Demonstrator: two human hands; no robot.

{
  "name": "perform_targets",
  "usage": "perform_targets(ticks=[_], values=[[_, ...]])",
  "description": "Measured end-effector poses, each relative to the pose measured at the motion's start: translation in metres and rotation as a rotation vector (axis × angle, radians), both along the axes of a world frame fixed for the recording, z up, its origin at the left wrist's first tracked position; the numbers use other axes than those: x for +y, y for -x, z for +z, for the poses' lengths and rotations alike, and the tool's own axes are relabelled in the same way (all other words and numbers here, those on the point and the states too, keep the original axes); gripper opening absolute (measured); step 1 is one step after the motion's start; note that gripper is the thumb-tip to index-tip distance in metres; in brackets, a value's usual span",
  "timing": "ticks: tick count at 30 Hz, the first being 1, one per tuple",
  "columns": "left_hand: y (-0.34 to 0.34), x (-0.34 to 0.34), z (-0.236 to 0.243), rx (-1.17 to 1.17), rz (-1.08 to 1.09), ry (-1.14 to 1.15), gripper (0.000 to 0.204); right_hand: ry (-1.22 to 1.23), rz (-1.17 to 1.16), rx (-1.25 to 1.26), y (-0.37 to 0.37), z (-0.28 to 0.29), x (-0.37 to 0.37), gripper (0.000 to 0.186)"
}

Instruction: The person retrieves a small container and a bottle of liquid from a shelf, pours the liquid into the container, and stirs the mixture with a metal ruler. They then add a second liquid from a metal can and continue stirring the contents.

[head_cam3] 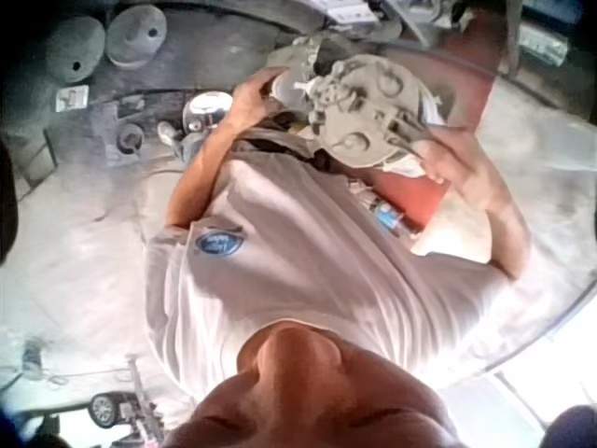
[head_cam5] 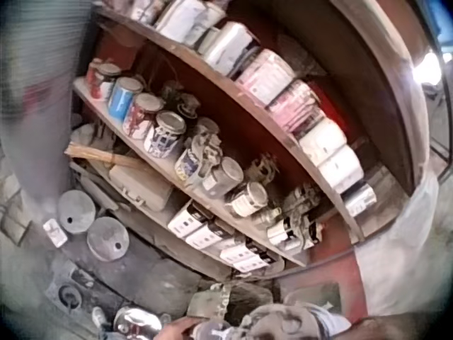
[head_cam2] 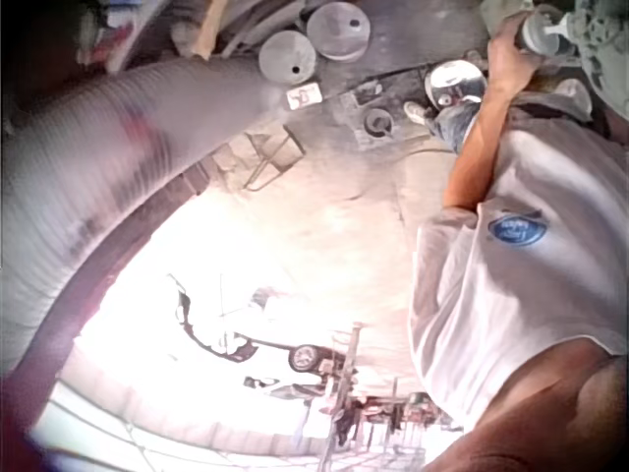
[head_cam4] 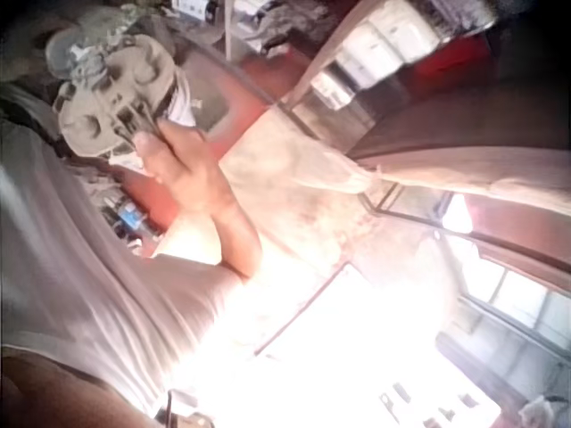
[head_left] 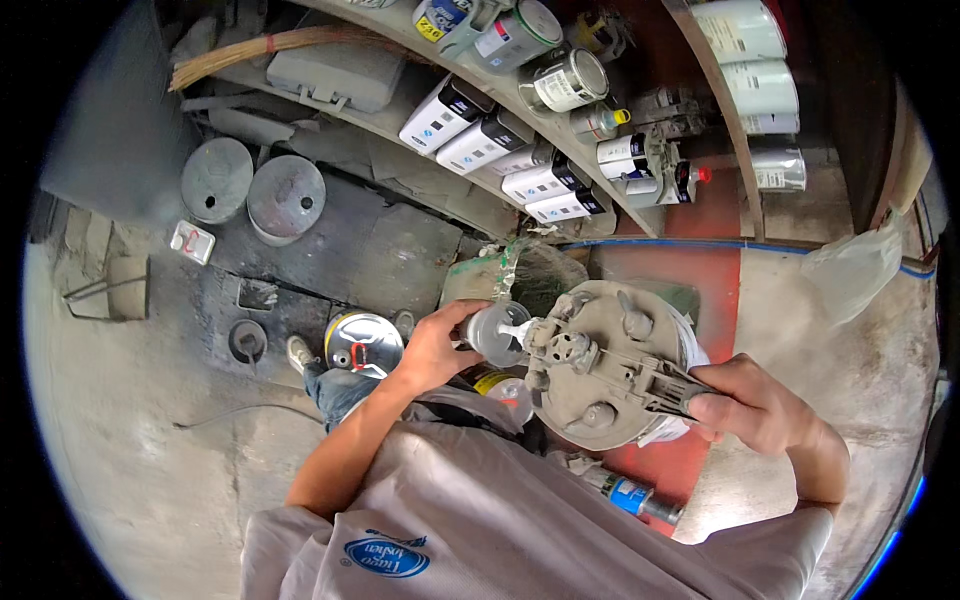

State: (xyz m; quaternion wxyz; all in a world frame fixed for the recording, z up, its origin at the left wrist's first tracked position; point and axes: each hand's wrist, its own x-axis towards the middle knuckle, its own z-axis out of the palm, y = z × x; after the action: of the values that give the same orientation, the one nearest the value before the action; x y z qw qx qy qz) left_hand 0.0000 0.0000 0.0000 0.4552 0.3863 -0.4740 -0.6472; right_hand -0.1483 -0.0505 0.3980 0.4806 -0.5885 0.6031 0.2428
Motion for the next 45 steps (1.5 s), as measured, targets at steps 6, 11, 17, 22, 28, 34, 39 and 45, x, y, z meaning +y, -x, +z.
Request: perform_targets(ticks=[6, 11, 17, 22, 28, 34, 39, 45], values=[[0.01, -0.015, 0.006, -0.003, -0.061, -0.065, 0.07, 0.004, -0.08, -0.18, 0.064, -0.011, -0.003, 0.059], [0.03, -0.035, 0.02, 0.001, -0.117, -0.088, 0.071, 0.053, -0.106, -0.209, 0.112, -0.013, -0.003, 0.077], [0.057, -0.049, 0.021, -0.009, -0.153, -0.095, 0.069, 0.071, -0.337, -0.375, 0.163, -0.03, 0.006, 0.071], [0.072, -0.063, 0.035, -0.087, -0.169, -0.113, 0.071, 0.133, -0.339, -0.507, 0.21, -0.047, 0.005, 0.07], [0.103, -0.087, 0.039, -0.208, -0.179, -0.171, 0.074, 0.162, -0.441, -0.636, 0.268, -0.073, 0.004, 0.069], [0.132, -0.119, 0.042, -0.198, -0.102, -0.131, 0.074, 0.322, -0.604, -0.844, 0.336, -0.123, 0.005, 0.053], [0.121, -0.124, 0.048, -0.135, 0.114, -0.118, 0.08, 0.532, -1.132, -0.908, 0.38, -0.159, -0.001, 0.03], [0.085, -0.109, 0.094, -0.312, 0.325, -0.08, 0.083, 1.032, -1.343, -0.848, 0.416, -0.2, -0.051, 0.02]])
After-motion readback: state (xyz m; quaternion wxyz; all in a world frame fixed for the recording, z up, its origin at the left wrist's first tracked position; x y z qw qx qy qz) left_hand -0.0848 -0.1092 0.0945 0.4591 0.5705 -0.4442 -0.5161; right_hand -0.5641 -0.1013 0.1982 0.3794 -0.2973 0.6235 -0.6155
